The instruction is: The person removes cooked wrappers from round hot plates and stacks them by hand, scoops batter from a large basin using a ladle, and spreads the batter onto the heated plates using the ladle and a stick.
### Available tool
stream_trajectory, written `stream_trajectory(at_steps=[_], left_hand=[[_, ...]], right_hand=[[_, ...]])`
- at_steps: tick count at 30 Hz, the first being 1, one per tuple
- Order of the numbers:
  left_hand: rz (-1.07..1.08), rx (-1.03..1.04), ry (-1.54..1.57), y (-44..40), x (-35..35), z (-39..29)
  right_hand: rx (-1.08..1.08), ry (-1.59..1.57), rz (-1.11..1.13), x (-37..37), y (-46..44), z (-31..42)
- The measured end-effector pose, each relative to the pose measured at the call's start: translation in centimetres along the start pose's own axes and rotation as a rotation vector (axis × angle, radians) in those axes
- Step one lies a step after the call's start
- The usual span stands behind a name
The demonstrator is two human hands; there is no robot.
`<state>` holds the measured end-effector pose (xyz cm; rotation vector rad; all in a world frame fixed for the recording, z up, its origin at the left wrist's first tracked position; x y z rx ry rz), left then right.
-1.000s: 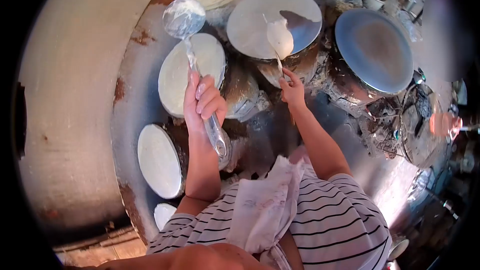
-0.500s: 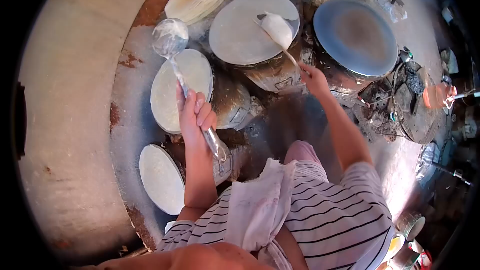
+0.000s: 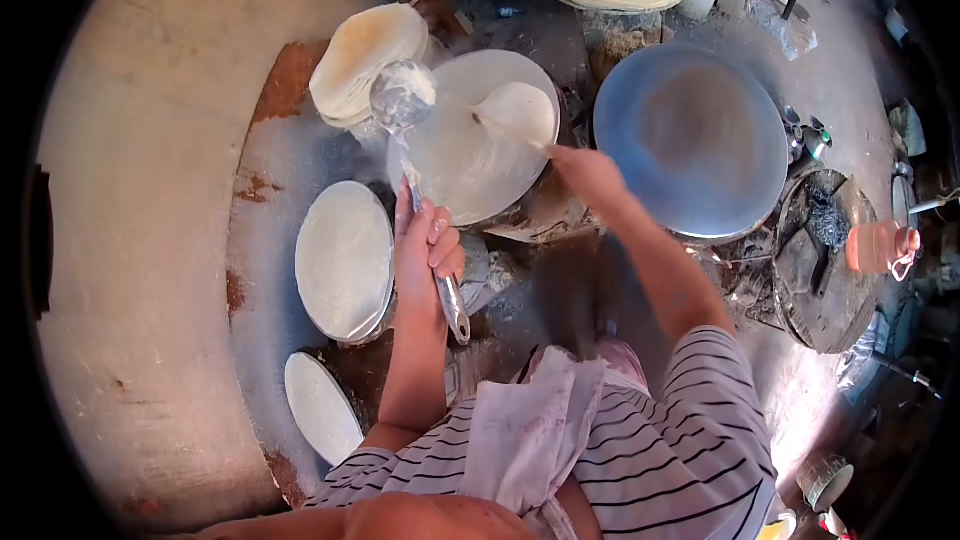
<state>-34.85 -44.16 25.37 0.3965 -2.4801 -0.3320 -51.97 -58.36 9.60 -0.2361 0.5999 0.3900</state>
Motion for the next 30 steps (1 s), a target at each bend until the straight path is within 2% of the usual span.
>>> stream_trajectory(at_steps=[3, 4, 5, 6, 7, 8, 10, 11, 14, 15, 16, 18, 19, 22, 23, 27, 30], left_hand=[[-0.036, -0.059, -0.012, -1.5, 1.4, 1.2], [0.034, -0.099, 0.041, -1.6, 1.4, 1.0], [0.110, -0.128, 0.105, -1.5, 1.1, 0.2], [0.175, -0.151, 0.178, -1.5, 0.8, -0.6], [0.258, -0.171, 0.202, -1.4, 0.4, -1.3], [0.145, -0.139, 0.113, -1.6, -0.3, -1.1], [-0.023, -0.071, -0.081, -4.6, 0.3, -0.9], [-0.051, -0.077, -0.040, -6.0, 1.0, -0.5], [0.141, -0.312, 0.447, -8.6, 0.2, -1.0], [0.329, -0.552, 0.685, -8.6, -0.4, -1.3], [0.324, -0.603, 0.850, -8.1, -0.5, -1.7], [0.155, -0.530, 0.872, -7.6, -0.4, -2.0], [0.146, -0.545, 0.870, -7.6, -0.6, -1.8], [0.108, -0.577, 0.871, -7.5, -2.1, -1.4], [0.087, -0.580, 0.893, -7.0, -2.5, -1.3], [0.042, -0.530, 0.849, -7.0, -3.2, -0.9], [0.127, -0.468, 0.722, -8.9, -2.4, -0.7]], right_hand=[[-0.071, 0.247, 0.019, 0.4, 1.7, 4.9], [-0.113, 0.292, -0.007, 0.3, 2.6, 6.2], [-0.069, 0.263, -0.096, -1.1, 4.0, 5.0], [0.082, 0.273, -0.148, -3.4, 5.0, 4.4], [0.080, 0.285, -0.192, -3.6, 5.3, 2.3], [0.086, 0.288, -0.234, -2.6, 5.7, 0.6], [0.055, 0.295, -0.122, 0.2, 4.0, 0.5], [0.063, 0.345, -0.071, 0.8, 2.9, 1.1], [-0.040, 0.416, -0.138, -3.2, 3.0, 1.6], [0.019, 0.359, -0.233, -4.2, 3.7, 0.4], [0.002, 0.360, -0.183, -3.5, 4.3, 0.0], [-0.042, 0.355, -0.131, -2.3, 4.8, -0.4], [-0.083, 0.278, -0.145, -1.6, 4.2, 0.2], [-0.023, 0.304, -0.086, -3.3, 1.2, 0.1], [-0.066, 0.247, -0.169, -4.1, 0.6, -0.4], [-0.023, 0.026, 0.140, -4.1, 1.1, 2.2], [-0.045, 0.047, 0.163, -3.9, 3.0, 3.0]])
Point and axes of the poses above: each hand's wrist, its own y-axis away from the middle knuckle, its own x-axis out of the palm, z = x × y, the point moved 5 cm from there along -y, towards the middle knuckle, and after that the axes turned 6 degrees about -x, right-handed, at the moved point
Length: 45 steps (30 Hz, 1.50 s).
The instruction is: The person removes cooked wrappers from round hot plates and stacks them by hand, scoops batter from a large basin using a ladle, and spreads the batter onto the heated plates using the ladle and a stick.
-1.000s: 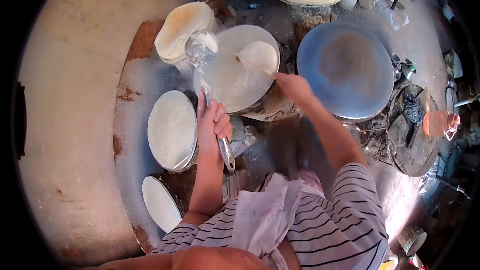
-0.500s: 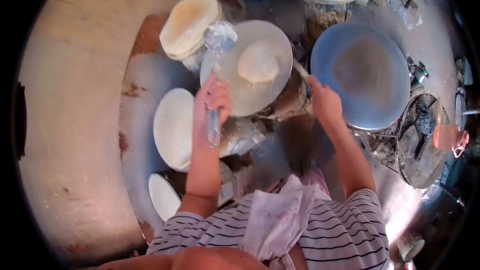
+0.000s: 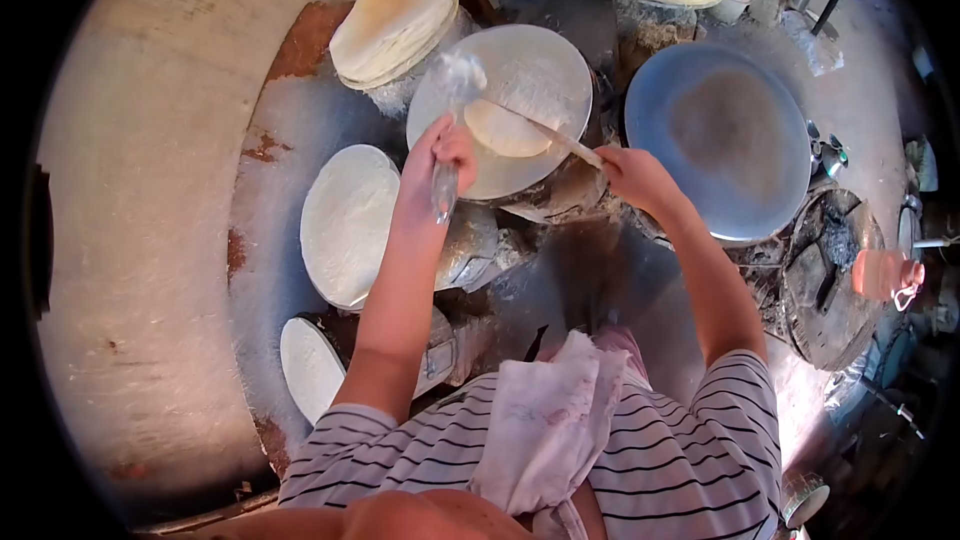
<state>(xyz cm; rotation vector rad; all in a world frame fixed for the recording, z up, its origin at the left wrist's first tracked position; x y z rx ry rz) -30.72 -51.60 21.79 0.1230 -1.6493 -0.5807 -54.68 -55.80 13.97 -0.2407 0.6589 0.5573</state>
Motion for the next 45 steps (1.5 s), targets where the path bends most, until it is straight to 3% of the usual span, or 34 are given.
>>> stream_trajectory(at_steps=[1, 3, 4, 6, 8, 9, 13, 15, 16, 17, 18, 20, 23, 26, 27, 31, 34, 35, 39, 42, 45], left_hand=[[0.024, -0.005, -0.038, -0.4, 0.0, -0.5], [0.044, -0.011, -0.081, -0.7, -1.4, -0.5], [-0.025, 0.126, -0.274, 0.5, -3.0, 0.0], [-0.125, 0.389, -0.696, 2.0, -4.1, 2.6], [-0.265, 0.413, -0.589, 0.3, -8.1, 6.2], [-0.220, 0.338, -0.337, 0.5, -8.7, 7.9], [0.234, -0.118, 0.458, 1.0, -7.4, 9.2], [0.248, -0.171, 0.815, 3.4, -6.0, 8.2], [0.282, -0.207, 0.975, 4.5, -4.2, 7.2], [0.312, -0.287, 0.983, 6.5, -2.8, 6.6], [0.353, -0.292, 0.936, 8.6, -1.7, 6.0], [0.429, -0.311, 0.841, 12.0, 0.3, 5.6], [0.560, -0.081, 0.390, 13.3, 0.6, 4.2], [0.428, 0.038, 0.447, 10.9, -0.7, 1.5], [0.417, 0.033, 0.635, 10.8, -0.4, 0.2], [0.398, 0.169, 0.701, 11.2, -0.8, -0.5], [0.405, 0.295, 0.619, 12.8, 0.7, -0.3], [0.401, 0.335, 0.592, 13.1, 1.4, -0.3], [0.483, 0.322, 0.587, 14.9, 4.5, 1.1], [0.487, 0.268, 0.538, 16.1, 5.9, 2.8], [0.497, 0.291, 0.511, 16.3, 7.7, 5.0]], right_hand=[[0.034, -0.083, -0.023, 0.3, 1.2, -0.3], [0.267, -0.285, -0.274, 2.1, 4.1, -2.3], [0.398, -0.392, -0.386, 3.8, 6.4, -2.5], [0.496, -0.634, -0.269, 10.1, 7.8, -0.6], [0.433, -0.667, -0.175, 12.3, 6.5, 1.8], [0.077, -0.448, -0.356, 12.7, 5.2, 1.7], [0.036, 0.002, -0.411, 8.0, 3.7, 6.9], [0.063, 0.119, -0.372, 6.3, 2.6, 9.1], [-0.132, 0.032, -0.541, 6.5, 1.7, 6.7], [-0.015, -0.042, -0.614, 5.2, 1.6, 5.5], [0.168, -0.113, -0.534, 4.6, 1.3, 2.5], [0.210, -0.160, -0.337, 4.6, 2.2, -0.9], [-0.110, -0.187, -0.111, 8.8, 5.3, 0.3], [0.179, -0.239, 0.127, 5.5, 3.0, 4.5], [0.179, -0.347, 0.078, 5.0, 1.1, 3.8], [0.152, -0.358, 0.183, 4.2, -5.1, -1.9], [-0.325, 0.076, 0.000, 2.5, -5.4, -0.9], [-0.253, 0.271, 0.042, 2.0, -5.3, -0.5], [-0.211, 0.567, 0.142, 1.5, -5.3, 2.2], [-0.377, 0.397, 0.147, 1.8, -5.0, 2.4], [-0.247, 0.279, 0.066, 2.8, -7.5, 2.9]])
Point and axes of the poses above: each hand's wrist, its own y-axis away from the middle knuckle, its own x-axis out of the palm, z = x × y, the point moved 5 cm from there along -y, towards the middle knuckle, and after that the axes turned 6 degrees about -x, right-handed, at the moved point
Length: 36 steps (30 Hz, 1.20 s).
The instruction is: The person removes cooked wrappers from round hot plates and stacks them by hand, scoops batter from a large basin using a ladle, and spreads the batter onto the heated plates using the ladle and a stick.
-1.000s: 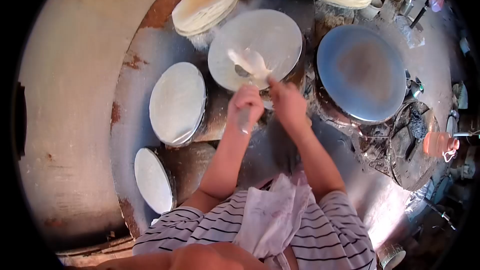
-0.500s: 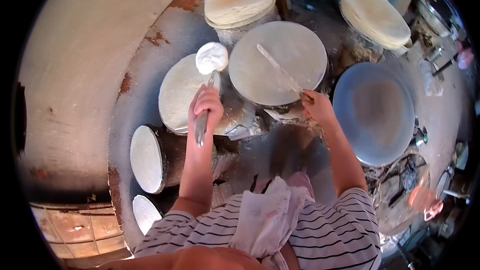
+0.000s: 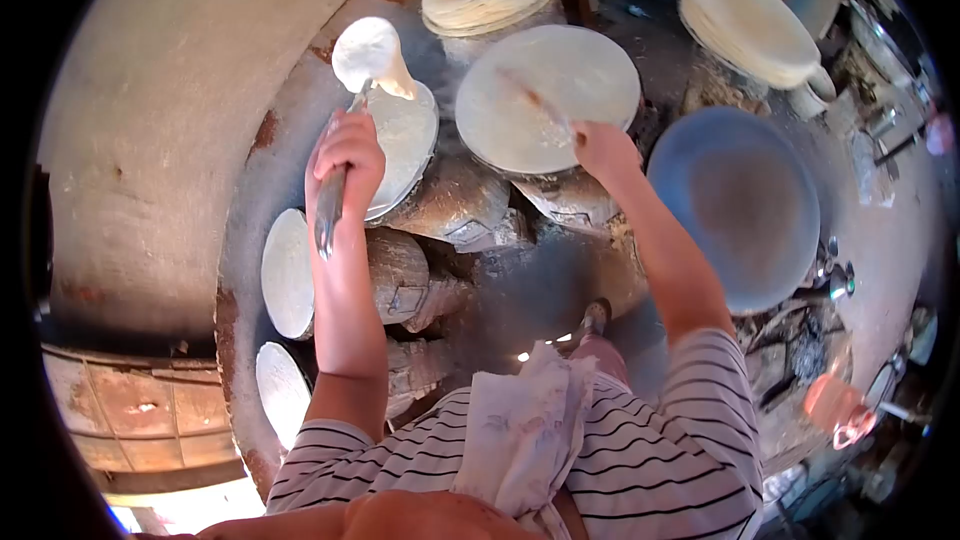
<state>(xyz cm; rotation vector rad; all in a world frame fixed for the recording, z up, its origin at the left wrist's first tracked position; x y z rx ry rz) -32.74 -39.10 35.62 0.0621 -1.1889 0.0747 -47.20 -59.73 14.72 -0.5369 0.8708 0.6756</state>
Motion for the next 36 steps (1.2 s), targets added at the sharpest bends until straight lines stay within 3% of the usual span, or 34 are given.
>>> stream_trajectory(at_steps=[1, 5, 8, 10, 12, 16, 17, 19, 20, 27, 30, 33, 34, 36], left_hand=[[0.004, -0.001, -0.010, -0.1, 0.0, 0.9], [0.051, -0.254, -0.104, 0.5, -1.4, 5.7], [0.039, -0.399, -0.034, 1.9, -3.8, 11.5], [0.012, -0.549, -0.059, 1.8, -4.8, 16.0], [-0.027, -0.677, -0.035, 0.6, -7.5, 19.4], [-0.174, -0.854, 0.008, -2.9, -15.5, 24.7], [-0.217, -0.878, 0.013, -4.0, -17.7, 26.2], [-0.379, -0.870, 0.023, -5.2, -22.0, 29.7], [-0.443, -0.888, 0.025, -5.9, -23.6, 31.1], [-0.721, -0.930, -0.455, -8.4, -34.2, 35.1], [-0.692, -0.947, -0.683, -10.4, -36.0, 34.9], [-0.663, -0.977, -0.811, -12.9, -36.2, 33.5], [-0.652, -1.033, -0.720, -13.9, -36.4, 32.8], [-0.528, -1.072, -0.830, -16.0, -36.4, 31.9]], right_hand=[[0.086, -0.028, -0.064, 1.0, 0.1, -0.4], [-0.073, -0.094, -0.093, 3.6, 6.0, 1.8], [0.177, -0.050, -0.336, 0.8, 15.0, -2.7], [0.155, -0.058, -0.081, 0.0, 23.0, -2.6], [0.134, -0.179, -0.176, -2.0, 31.4, -2.3], [0.731, -0.493, -0.678, -8.5, 43.8, -10.0], [0.814, -0.403, -0.758, -10.0, 45.5, -12.1], [0.700, -0.531, -0.952, -11.0, 46.3, -14.8], [0.842, -0.663, -0.890, -11.5, 46.1, -15.1], [0.851, -1.123, -1.201, -4.6, 46.3, -14.7], [0.878, -1.099, -1.263, -4.6, 44.3, -15.0], [0.950, -0.880, -1.242, -3.8, 43.0, -14.0], [0.908, -0.717, -1.259, -3.2, 41.7, -14.3], [0.843, -0.444, -1.333, -4.7, 38.6, -14.8]])
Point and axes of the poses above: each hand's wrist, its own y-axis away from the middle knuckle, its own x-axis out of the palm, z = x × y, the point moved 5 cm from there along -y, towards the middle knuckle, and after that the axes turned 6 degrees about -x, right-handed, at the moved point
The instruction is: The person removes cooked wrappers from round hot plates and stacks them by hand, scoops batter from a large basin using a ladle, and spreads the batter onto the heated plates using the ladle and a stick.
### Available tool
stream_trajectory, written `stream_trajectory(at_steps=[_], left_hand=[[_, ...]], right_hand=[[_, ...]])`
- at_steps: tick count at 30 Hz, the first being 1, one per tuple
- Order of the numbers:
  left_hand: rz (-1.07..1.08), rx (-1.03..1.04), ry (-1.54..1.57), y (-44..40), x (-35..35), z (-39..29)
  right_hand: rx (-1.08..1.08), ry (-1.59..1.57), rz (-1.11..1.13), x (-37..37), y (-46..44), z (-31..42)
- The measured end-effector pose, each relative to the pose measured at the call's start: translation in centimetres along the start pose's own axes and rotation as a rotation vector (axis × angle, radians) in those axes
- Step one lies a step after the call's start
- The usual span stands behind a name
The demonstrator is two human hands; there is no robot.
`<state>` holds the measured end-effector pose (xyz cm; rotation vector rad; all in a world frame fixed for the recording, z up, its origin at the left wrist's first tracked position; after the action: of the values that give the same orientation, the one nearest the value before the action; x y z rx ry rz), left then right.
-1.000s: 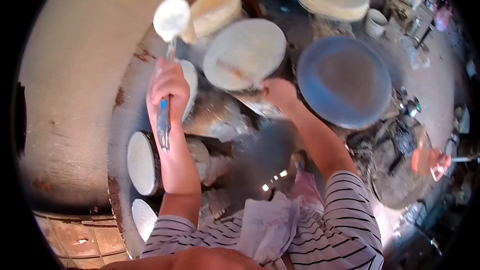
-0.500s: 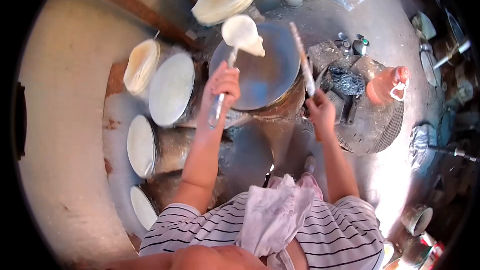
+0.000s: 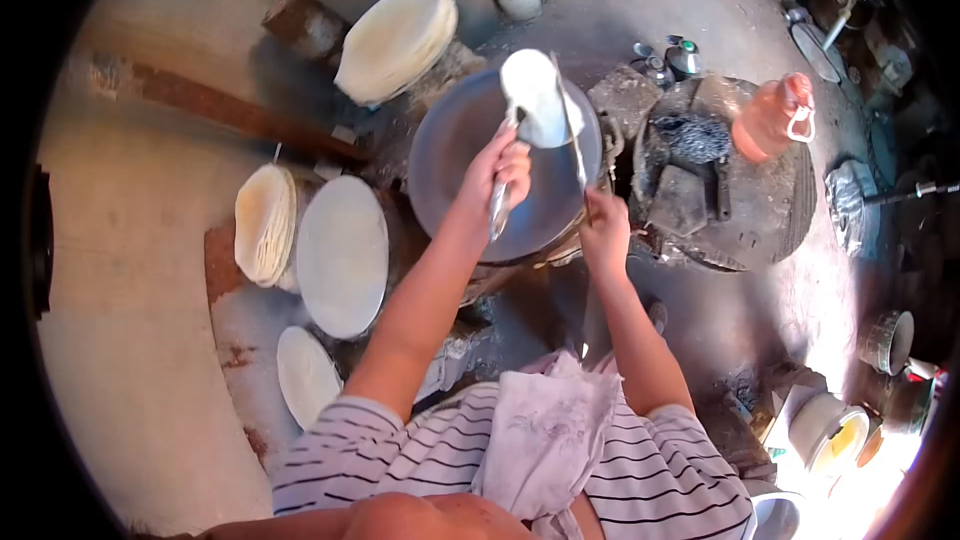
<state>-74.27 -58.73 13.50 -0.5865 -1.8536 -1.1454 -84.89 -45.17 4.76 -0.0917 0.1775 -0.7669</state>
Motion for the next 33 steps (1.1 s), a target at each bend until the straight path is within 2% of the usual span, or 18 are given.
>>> stream_trajectory(at_steps=[1, 2, 3, 5, 6, 7, 9, 11, 12, 15, 16, 19, 21, 24, 27, 28, 31, 33], left_hand=[[0.007, 0.018, -0.056, 0.5, -0.9, -0.9], [0.034, -0.065, -0.059, 0.3, -1.6, -2.0], [0.018, -0.061, -0.099, 0.6, -1.6, -3.3], [-0.030, -0.100, -0.176, 1.4, -2.0, -4.5], [0.010, -0.128, -0.166, 0.6, -2.5, -4.8], [0.014, -0.109, -0.216, 0.5, -2.9, -5.1], [-0.016, -0.050, -0.300, 0.4, -3.3, -5.4], [-0.085, 0.046, -0.496, 0.9, -3.5, -5.6], [-0.077, 0.091, -0.557, -0.1, -3.8, -6.7], [-0.097, 0.054, -0.741, 1.0, -5.7, -7.9], [-0.126, 0.051, -0.767, 1.5, -5.7, -7.7], [-0.105, 0.058, -0.861, 0.5, -5.0, -7.3], [-0.176, 0.062, -0.950, 1.2, -4.8, -7.0], [-0.142, 0.001, -0.951, 2.7, -4.7, -6.4], [-0.177, 0.044, -0.922, 2.8, -5.1, -6.6], [-0.191, 0.072, -0.911, 2.6, -5.3, -6.7], [-0.188, 0.151, -0.841, 3.2, -6.0, -8.2], [-0.197, 0.157, -0.831, 3.7, -6.9, -8.8]], right_hand=[[-0.092, 0.062, -0.035, 1.2, 0.0, 1.5], [-0.075, 0.119, -0.027, 1.5, -0.6, 2.6], [-0.239, 0.314, -0.082, 1.2, -0.4, 2.9], [-0.178, 0.217, -0.130, -0.3, 1.7, 1.3], [-0.224, 0.377, -0.097, -0.8, 3.0, 2.8], [-0.144, 0.198, -0.063, 0.1, 3.9, 2.6], [-0.171, 0.301, -0.027, 2.5, 3.9, 3.8], [-0.286, 0.431, -0.020, 4.3, 1.8, 4.3], [-0.400, 0.581, -0.081, 2.6, 0.8, 5.7], [-0.286, 0.645, -0.067, 0.3, 4.4, 4.0], [-0.344, 0.658, -0.048, 1.1, 5.4, 4.0], [-0.278, 0.574, -0.015, 3.9, 3.3, 5.7], [-0.374, 0.588, -0.123, 2.0, 3.1, 7.2], [-0.245, 0.583, -0.121, -0.3, 6.3, 5.1], [-0.318, 0.466, -0.107, 3.4, 5.5, 3.9], [-0.321, 0.513, -0.046, 4.5, 4.0, 4.4], [-0.357, 0.635, -0.086, 2.3, 2.7, 6.9], [-0.309, 0.643, -0.022, 1.5, 3.7, 5.6]])
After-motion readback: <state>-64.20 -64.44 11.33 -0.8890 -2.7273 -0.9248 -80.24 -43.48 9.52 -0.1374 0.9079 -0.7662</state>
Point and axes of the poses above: each hand's wrist, its own y-axis away from the middle knuckle, its own x-axis out of the palm, z = x × y, the point moved 5 cm from there along -y, towards the middle knuckle, and after that the axes turned 6 degrees about -x, right-handed, at the moved point
